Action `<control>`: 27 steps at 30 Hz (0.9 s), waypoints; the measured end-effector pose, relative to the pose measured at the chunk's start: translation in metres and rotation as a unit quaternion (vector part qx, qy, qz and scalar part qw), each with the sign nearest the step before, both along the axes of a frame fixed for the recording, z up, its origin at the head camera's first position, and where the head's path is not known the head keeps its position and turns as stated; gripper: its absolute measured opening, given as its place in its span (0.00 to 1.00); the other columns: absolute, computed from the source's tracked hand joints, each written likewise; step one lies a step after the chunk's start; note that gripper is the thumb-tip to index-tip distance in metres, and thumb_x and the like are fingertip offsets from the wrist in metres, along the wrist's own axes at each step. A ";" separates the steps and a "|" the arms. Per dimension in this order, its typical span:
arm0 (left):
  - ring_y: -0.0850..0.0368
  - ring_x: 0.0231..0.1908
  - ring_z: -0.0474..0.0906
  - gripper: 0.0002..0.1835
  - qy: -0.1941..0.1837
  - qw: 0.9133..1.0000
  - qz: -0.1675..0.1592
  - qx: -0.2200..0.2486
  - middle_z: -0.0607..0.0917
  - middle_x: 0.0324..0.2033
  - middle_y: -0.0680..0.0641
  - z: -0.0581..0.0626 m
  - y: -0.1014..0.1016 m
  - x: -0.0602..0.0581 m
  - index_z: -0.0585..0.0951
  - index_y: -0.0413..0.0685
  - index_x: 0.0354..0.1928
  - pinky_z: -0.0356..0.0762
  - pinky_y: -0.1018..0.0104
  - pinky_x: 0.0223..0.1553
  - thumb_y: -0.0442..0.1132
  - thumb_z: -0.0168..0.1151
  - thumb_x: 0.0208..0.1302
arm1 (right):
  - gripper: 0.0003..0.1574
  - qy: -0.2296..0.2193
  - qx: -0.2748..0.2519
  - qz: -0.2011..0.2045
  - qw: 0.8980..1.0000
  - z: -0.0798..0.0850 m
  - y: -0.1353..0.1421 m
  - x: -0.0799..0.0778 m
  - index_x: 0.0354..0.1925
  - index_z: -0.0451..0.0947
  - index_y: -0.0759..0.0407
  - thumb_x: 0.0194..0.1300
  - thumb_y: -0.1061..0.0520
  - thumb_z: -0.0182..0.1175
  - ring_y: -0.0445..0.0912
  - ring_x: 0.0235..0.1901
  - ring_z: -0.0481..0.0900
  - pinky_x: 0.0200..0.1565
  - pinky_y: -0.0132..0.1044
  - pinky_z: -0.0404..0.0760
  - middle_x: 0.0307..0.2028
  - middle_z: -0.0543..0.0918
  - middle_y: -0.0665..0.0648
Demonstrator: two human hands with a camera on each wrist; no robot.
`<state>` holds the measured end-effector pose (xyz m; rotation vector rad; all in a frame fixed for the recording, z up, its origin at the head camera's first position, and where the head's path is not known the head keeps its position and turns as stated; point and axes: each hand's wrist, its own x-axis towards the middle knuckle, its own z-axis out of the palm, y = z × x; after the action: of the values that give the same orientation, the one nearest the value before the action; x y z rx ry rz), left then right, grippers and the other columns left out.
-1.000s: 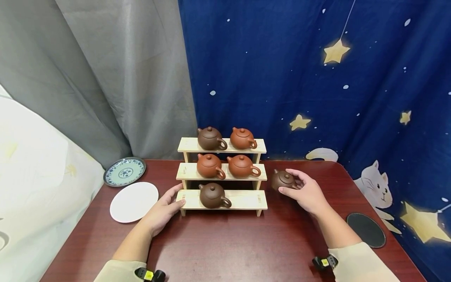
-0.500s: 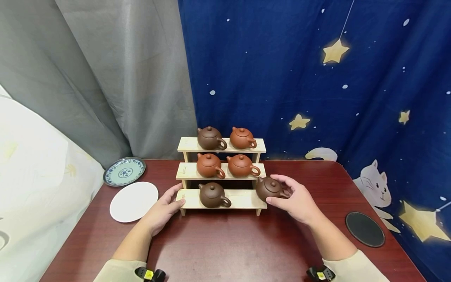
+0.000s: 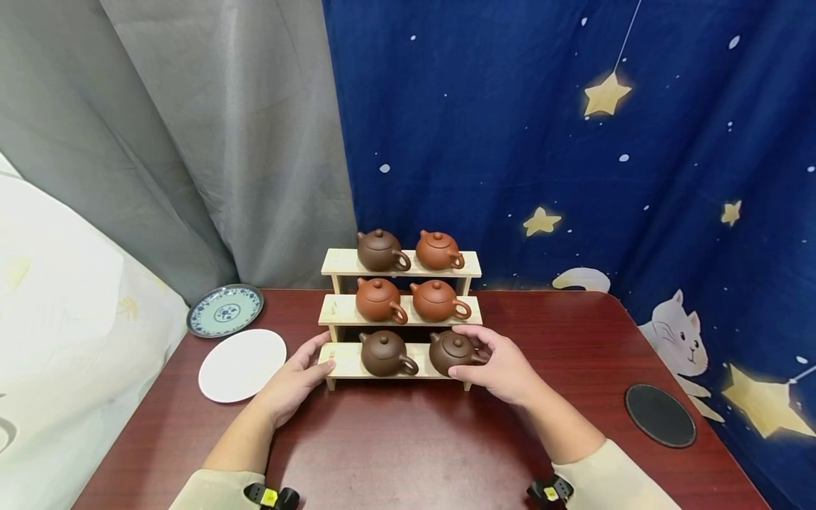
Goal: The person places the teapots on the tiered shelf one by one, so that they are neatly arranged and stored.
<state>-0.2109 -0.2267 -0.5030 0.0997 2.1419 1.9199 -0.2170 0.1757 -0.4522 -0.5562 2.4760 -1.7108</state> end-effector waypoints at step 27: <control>0.46 0.73 0.71 0.38 -0.004 1.000 0.000 0.000 0.69 0.77 0.34 -0.001 0.000 -0.001 0.52 0.52 0.86 0.75 0.78 0.60 0.36 0.55 0.82 | 0.42 -0.002 0.048 -0.002 0.999 -0.009 -0.015 -0.008 0.70 0.79 0.52 0.60 0.52 0.81 0.50 0.57 0.87 0.59 0.34 0.83 0.61 0.86 0.58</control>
<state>-0.2116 -0.2270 -0.5044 0.0917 2.1380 1.9173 -0.2249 0.1612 -0.4612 -0.5378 2.5414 -1.5833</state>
